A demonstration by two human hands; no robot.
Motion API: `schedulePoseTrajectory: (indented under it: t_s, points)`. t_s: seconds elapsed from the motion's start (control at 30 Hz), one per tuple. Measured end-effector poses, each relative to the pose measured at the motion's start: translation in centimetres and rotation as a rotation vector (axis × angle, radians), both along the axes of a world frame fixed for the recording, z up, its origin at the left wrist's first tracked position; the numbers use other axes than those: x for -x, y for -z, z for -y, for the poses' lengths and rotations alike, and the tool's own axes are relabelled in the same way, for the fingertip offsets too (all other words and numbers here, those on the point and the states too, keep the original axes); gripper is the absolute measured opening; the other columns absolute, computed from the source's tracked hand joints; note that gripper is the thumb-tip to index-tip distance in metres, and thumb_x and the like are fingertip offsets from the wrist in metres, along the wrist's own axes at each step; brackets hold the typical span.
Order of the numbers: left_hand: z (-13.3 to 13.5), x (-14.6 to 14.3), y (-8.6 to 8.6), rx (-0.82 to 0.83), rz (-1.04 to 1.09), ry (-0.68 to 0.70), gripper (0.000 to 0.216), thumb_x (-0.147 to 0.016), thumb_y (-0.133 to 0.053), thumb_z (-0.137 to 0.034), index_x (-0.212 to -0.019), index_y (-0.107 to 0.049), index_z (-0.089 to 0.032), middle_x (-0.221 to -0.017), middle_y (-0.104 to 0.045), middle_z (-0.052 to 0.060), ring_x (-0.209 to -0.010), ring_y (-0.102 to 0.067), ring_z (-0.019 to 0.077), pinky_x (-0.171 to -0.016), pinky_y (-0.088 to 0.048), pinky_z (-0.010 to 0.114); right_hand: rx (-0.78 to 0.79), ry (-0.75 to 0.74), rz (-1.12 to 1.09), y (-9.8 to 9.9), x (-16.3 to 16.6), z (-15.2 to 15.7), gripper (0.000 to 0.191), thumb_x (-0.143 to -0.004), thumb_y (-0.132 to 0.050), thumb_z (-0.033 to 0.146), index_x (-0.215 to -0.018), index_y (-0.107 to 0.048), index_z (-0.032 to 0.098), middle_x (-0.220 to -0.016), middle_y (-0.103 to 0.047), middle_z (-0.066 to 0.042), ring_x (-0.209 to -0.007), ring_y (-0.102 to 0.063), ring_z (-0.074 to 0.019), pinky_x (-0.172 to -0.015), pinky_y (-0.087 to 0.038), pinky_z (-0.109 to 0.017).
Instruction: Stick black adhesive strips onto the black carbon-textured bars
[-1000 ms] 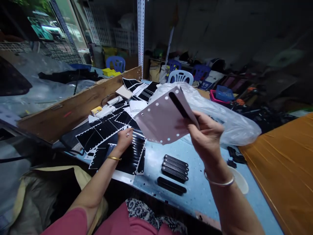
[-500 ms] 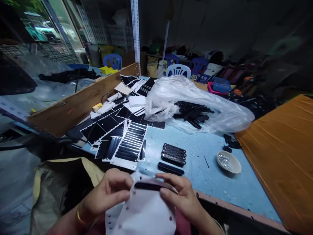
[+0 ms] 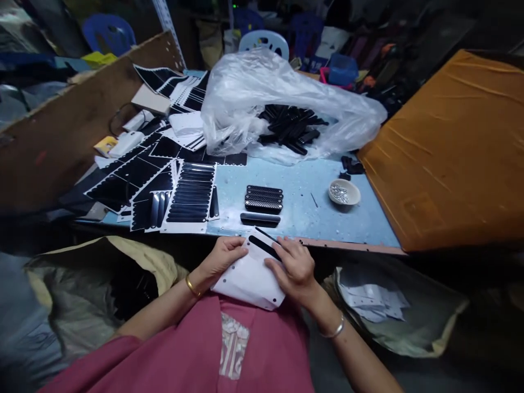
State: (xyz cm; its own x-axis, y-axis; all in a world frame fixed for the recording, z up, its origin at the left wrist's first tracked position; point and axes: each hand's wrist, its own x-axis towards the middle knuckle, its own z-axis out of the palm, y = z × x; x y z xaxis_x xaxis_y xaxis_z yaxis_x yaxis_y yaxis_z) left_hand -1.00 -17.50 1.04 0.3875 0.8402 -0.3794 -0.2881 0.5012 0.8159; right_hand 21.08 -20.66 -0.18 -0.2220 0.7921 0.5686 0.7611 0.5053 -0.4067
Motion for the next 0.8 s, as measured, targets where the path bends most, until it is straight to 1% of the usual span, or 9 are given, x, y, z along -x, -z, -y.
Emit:
schedulePoseTrajectory:
  t_s: [0.1,0.17,0.27,0.37,0.5,0.6,0.67,0.73,0.8]
  points:
    - [-0.2,-0.4,-0.6,-0.02,0.007,0.008,0.032,-0.062,-0.083,-0.036,-0.081,-0.076,-0.011,-0.076,-0.07,0.005,-0.066,-0.058,0.0127,-0.063,-0.043,0.022,0.025,-0.008,-0.069,0.0,0.9,-0.2,0.023,-0.085,-0.068,0.029,-0.106,-0.073,0.022,-0.106,-0.074,-0.013,-0.094,-0.071,-0.0269,-0.083,-0.057,-0.043]
    - [-0.2,-0.5,-0.6,-0.014,0.02,0.033,0.031,-0.062,-0.084,-0.034,-0.082,-0.077,-0.011,-0.073,-0.069,0.004,-0.066,-0.058,0.0128,-0.064,-0.043,0.022,0.072,-0.055,-0.167,0.4,1.4,-0.3,0.022,-0.086,-0.067,0.027,-0.106,-0.073,0.023,-0.102,-0.075,-0.011,-0.092,-0.071,-0.0248,-0.081,-0.059,-0.04]
    - [0.0,-0.6,0.0,0.042,0.044,0.079,0.031,-0.061,-0.083,-0.032,-0.083,-0.077,-0.011,-0.071,-0.069,0.005,-0.067,-0.059,0.0138,-0.066,-0.044,0.023,0.178,-0.122,-0.334,1.2,2.1,-0.2,0.027,-0.084,-0.068,0.026,-0.112,-0.071,0.024,-0.097,-0.076,-0.008,-0.087,-0.072,-0.0214,-0.076,-0.06,-0.034]
    - [0.2,-0.4,0.8,0.06,0.029,0.061,0.027,-0.062,-0.083,-0.03,-0.079,-0.076,-0.011,-0.073,-0.068,0.004,-0.067,-0.058,0.0132,-0.065,-0.043,0.022,0.259,-0.119,-0.439,1.7,2.7,0.1,0.028,-0.082,-0.07,0.025,-0.111,-0.072,0.024,-0.097,-0.076,-0.008,-0.086,-0.073,-0.0204,-0.075,-0.061,-0.032]
    - [0.3,-0.1,1.0,0.027,-0.004,0.057,0.028,-0.065,-0.082,-0.032,-0.078,-0.073,-0.01,-0.071,-0.065,0.003,-0.063,-0.055,0.0118,-0.061,-0.042,0.021,0.335,-0.123,-0.518,1.8,3.7,-0.1,0.026,-0.082,-0.07,0.022,-0.107,-0.073,0.023,-0.099,-0.075,-0.008,-0.09,-0.072,-0.0202,-0.079,-0.06,-0.033]
    - [0.0,0.0,0.5,-0.014,-0.065,0.095,0.028,-0.067,-0.08,-0.035,-0.074,-0.072,-0.009,-0.067,-0.063,0.003,-0.061,-0.051,0.0109,-0.057,-0.039,0.02,0.384,-0.151,-0.584,1.8,4.4,-0.7,0.027,-0.079,-0.073,0.022,-0.107,-0.074,0.024,-0.1,-0.075,-0.009,-0.091,-0.071,-0.0209,-0.08,-0.06,-0.036]
    - [-0.3,0.1,0.1,-0.091,-0.11,0.109,0.027,-0.069,-0.079,-0.036,-0.072,-0.072,-0.01,-0.067,-0.063,0.003,-0.062,-0.051,0.0115,-0.058,-0.039,0.02,0.427,-0.183,-0.669,1.7,4.6,-1.2,0.024,-0.078,-0.074,0.023,-0.102,-0.076,0.025,-0.102,-0.075,-0.009,-0.094,-0.071,-0.0217,-0.082,-0.059,-0.038]
    - [-0.6,0.2,-0.1,-0.158,-0.121,0.13,0.027,-0.071,-0.077,-0.036,-0.072,-0.073,-0.01,-0.069,-0.064,0.004,-0.065,-0.052,0.0127,-0.06,-0.04,0.021,0.522,-0.232,-0.764,1.4,4.6,-1.6,0.019,-0.078,-0.075,0.027,-0.097,-0.077,0.025,-0.102,-0.075,-0.008,-0.094,-0.071,-0.0217,-0.083,-0.059,-0.038]
    - [-0.7,0.3,0.1,-0.179,-0.098,0.162,0.026,-0.073,-0.076,-0.037,-0.075,-0.074,-0.01,-0.071,-0.065,0.004,-0.066,-0.053,0.0132,-0.061,-0.041,0.022,0.659,-0.277,-0.846,1.1,4.4,-2.0,0.018,-0.077,-0.076,0.031,-0.094,-0.078,0.025,-0.099,-0.076,-0.008,-0.091,-0.072,-0.0211,-0.083,-0.059,-0.037]
